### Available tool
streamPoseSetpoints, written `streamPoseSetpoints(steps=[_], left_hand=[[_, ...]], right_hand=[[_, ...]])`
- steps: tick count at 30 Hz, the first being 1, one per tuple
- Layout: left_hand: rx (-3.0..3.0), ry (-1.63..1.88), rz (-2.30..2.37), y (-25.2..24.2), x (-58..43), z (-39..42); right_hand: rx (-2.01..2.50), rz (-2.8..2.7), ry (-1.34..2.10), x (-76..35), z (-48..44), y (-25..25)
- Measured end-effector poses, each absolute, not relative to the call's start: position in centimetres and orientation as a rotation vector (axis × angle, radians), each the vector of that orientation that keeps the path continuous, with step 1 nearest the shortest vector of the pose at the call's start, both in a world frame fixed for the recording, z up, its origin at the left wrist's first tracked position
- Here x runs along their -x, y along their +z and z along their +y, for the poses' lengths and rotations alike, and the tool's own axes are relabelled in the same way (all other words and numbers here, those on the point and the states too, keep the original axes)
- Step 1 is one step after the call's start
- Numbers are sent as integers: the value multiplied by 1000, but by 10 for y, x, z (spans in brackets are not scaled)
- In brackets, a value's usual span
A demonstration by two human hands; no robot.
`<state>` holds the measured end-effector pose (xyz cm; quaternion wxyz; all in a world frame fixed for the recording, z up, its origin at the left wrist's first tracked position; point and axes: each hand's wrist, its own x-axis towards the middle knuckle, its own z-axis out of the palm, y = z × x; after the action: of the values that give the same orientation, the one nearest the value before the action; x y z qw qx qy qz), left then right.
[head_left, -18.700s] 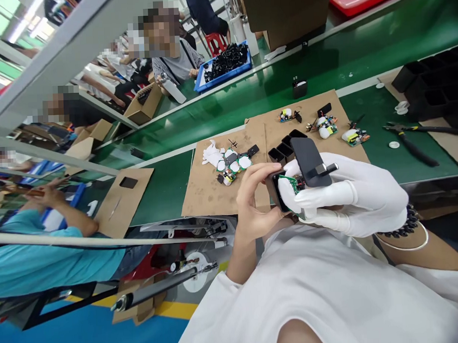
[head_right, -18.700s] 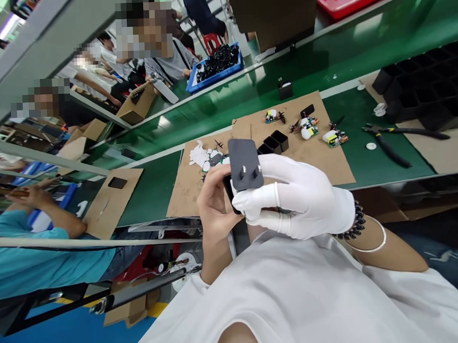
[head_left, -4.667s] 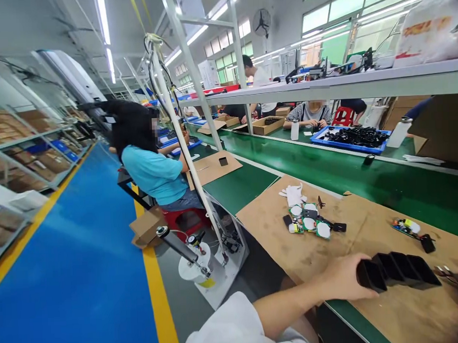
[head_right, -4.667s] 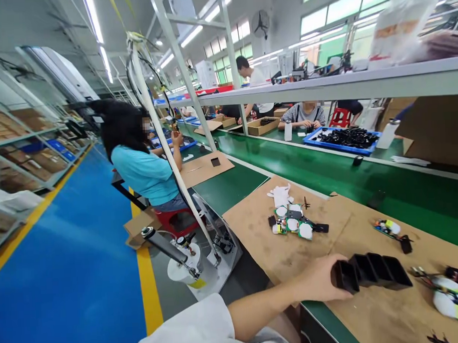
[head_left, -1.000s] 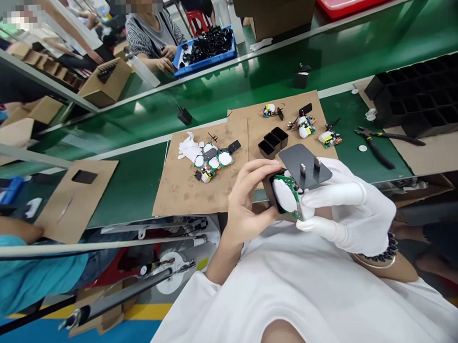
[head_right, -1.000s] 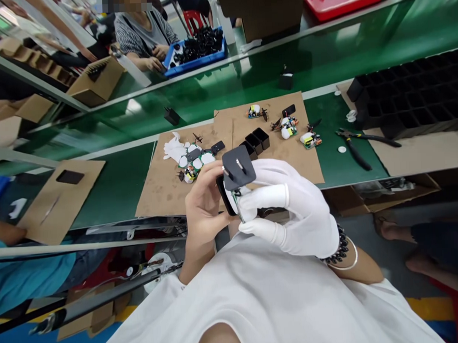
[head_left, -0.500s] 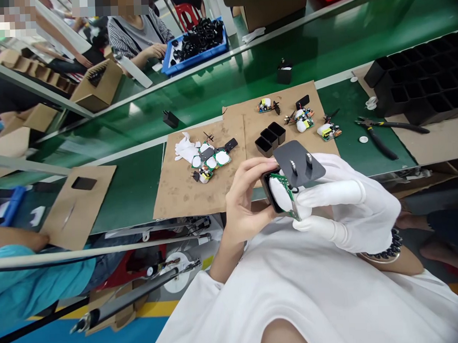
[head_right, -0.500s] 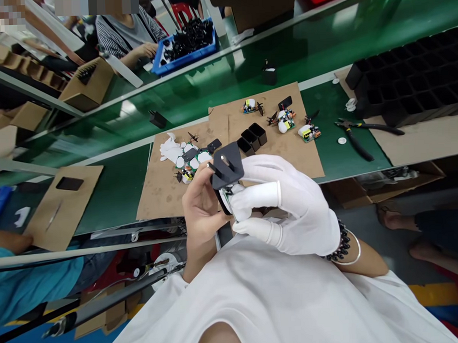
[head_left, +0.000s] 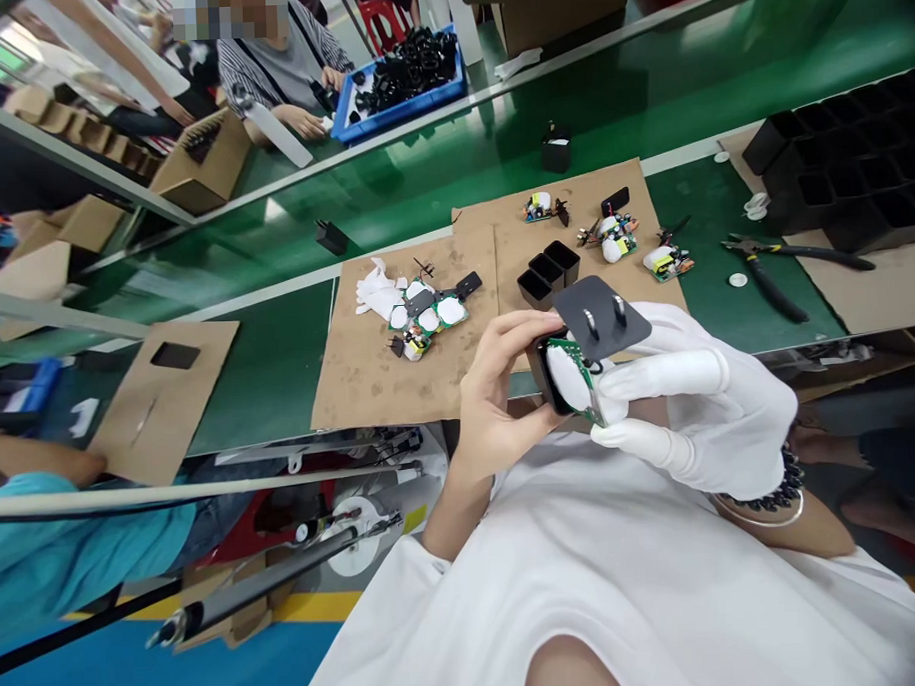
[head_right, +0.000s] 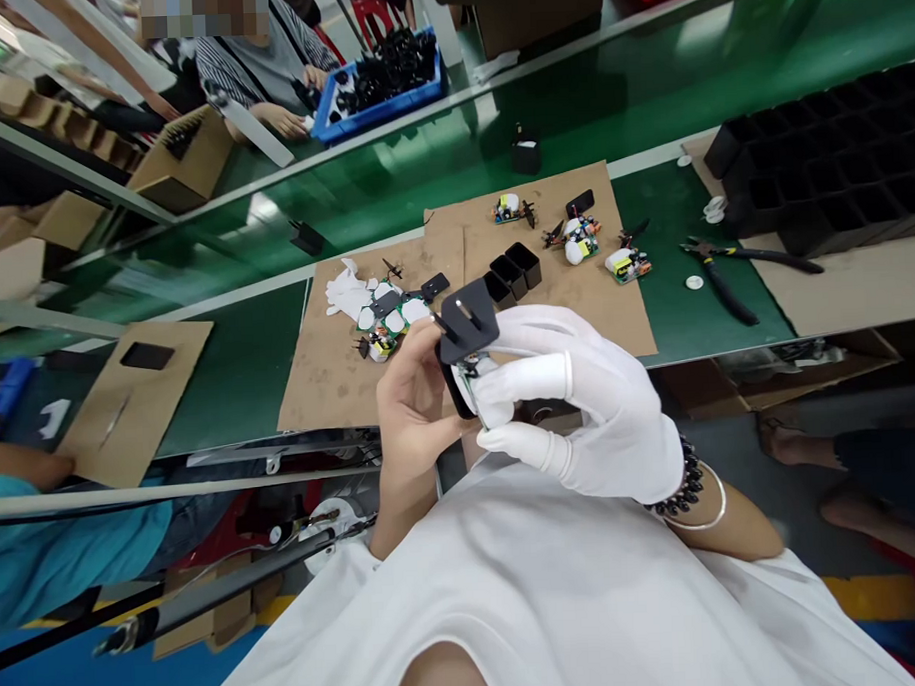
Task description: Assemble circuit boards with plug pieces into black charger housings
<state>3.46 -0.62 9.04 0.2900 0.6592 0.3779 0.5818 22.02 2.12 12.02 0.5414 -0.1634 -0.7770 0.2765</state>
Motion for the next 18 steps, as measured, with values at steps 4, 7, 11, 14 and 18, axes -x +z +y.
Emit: streamPoseSetpoints(steps=[4,7,11,14,18], left_hand=[[-1759,1566,976,88,-35,-6],[-1743,1566,957,88,-35,-5],[-1709,1565,938,88,-36,-5],[-1709,1565,945,88,-36,-5],[-1702,1577,977,87,-37,-6]], right_hand=[[392,-1833,671,-220,20,119],[409,-1833,657,-220,19,119],[423,-1829,655,-221,19,117],[418,-1831,647,-220,19,118],[403,-1864,570,-218,19,120]])
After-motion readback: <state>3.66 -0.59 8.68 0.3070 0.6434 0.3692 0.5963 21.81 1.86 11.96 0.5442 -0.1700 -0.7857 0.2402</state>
